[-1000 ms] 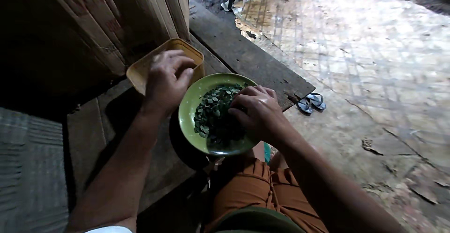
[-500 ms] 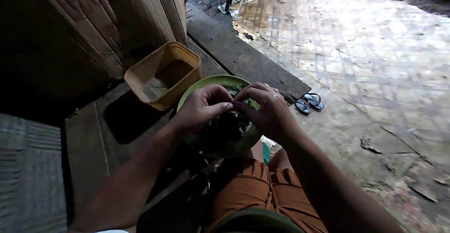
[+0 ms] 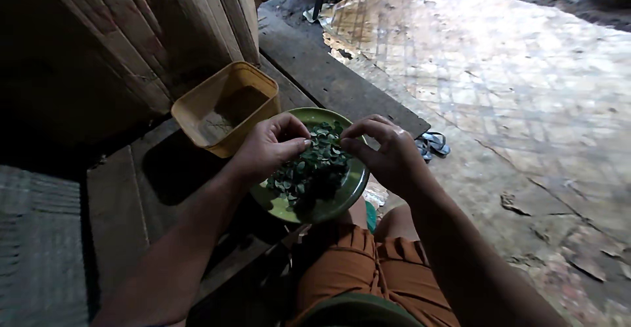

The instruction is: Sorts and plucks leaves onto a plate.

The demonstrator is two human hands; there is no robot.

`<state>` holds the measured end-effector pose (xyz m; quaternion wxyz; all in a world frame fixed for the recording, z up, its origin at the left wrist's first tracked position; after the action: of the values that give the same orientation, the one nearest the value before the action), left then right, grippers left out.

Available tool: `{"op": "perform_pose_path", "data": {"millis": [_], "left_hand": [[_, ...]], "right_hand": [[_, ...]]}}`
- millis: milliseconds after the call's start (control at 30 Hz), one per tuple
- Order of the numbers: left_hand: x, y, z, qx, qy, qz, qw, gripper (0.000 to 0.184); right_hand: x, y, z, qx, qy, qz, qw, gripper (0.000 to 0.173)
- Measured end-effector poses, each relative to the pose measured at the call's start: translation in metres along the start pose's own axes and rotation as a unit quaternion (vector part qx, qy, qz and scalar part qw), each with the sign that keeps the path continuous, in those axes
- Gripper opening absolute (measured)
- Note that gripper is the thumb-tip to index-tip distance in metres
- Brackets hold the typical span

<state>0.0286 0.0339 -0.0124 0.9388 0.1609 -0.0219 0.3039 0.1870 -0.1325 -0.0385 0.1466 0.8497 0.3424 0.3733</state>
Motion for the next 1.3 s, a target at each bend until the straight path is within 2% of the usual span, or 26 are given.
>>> {"op": "perform_pose_path", "data": {"millis": [233,300,433,500,633,733,833,967,1033,1133,1300], "left_hand": [[0.000,0.001,0.001,-0.006,-0.006,0.007,1.000,0.010],[-0.001,0.000,0.000,0.024,-0.029,0.007,0.999,0.011],[-0.002,0.001,0.001,0.113,-0.104,-0.008,0.988,0.027],[-0.004,-0.003,0.003,0.144,-0.142,-0.012,0.979,0.025],[-0.006,-0.011,-0.002,0.188,-0.214,0.030,0.958,0.009],[-0.006,-0.008,-0.002,0.238,-0.230,0.039,0.943,0.010],[-0.003,0.002,0.003,0.272,-0.233,0.065,0.931,0.012],[0.003,0.031,0.013,0.315,-0.198,0.155,0.915,0.015],[0.008,0.050,0.015,0.344,-0.189,0.201,0.898,0.019],[0.014,0.077,0.008,0.391,-0.166,0.263,0.866,0.025],[0.020,0.088,-0.004,0.431,-0.123,0.252,0.858,0.032]], "right_hand": [[0.003,0.001,-0.001,0.016,-0.015,-0.009,1.000,0.013],[0.004,-0.001,-0.002,0.016,-0.001,-0.012,1.000,0.012],[0.006,-0.005,-0.003,0.016,0.008,-0.022,1.000,0.012],[0.007,-0.007,-0.008,0.015,0.003,-0.032,0.999,0.012],[0.009,-0.012,-0.010,0.018,0.025,-0.040,0.999,0.011],[0.010,-0.014,-0.011,0.014,0.027,-0.041,0.999,0.010],[0.010,-0.014,-0.006,0.007,0.028,-0.033,0.999,0.011],[0.010,-0.015,-0.002,0.005,0.024,-0.029,0.999,0.012],[0.009,-0.018,-0.003,-0.003,0.042,-0.056,0.998,0.012],[0.012,-0.021,-0.007,-0.032,0.063,-0.125,0.990,0.020],[0.032,-0.042,-0.016,-0.080,0.083,-0.142,0.983,0.021]]}}
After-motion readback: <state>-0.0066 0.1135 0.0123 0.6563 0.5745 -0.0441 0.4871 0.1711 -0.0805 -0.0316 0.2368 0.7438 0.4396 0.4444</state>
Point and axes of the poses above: each hand's wrist, its own x-axis towards the middle knuckle, its own y-axis out of the back of the hand, z = x × y, the point moved 2 cm from there along x, towards the middle knuckle, and after that the axes turned 9 degrees about z, right-handed, at the moved point
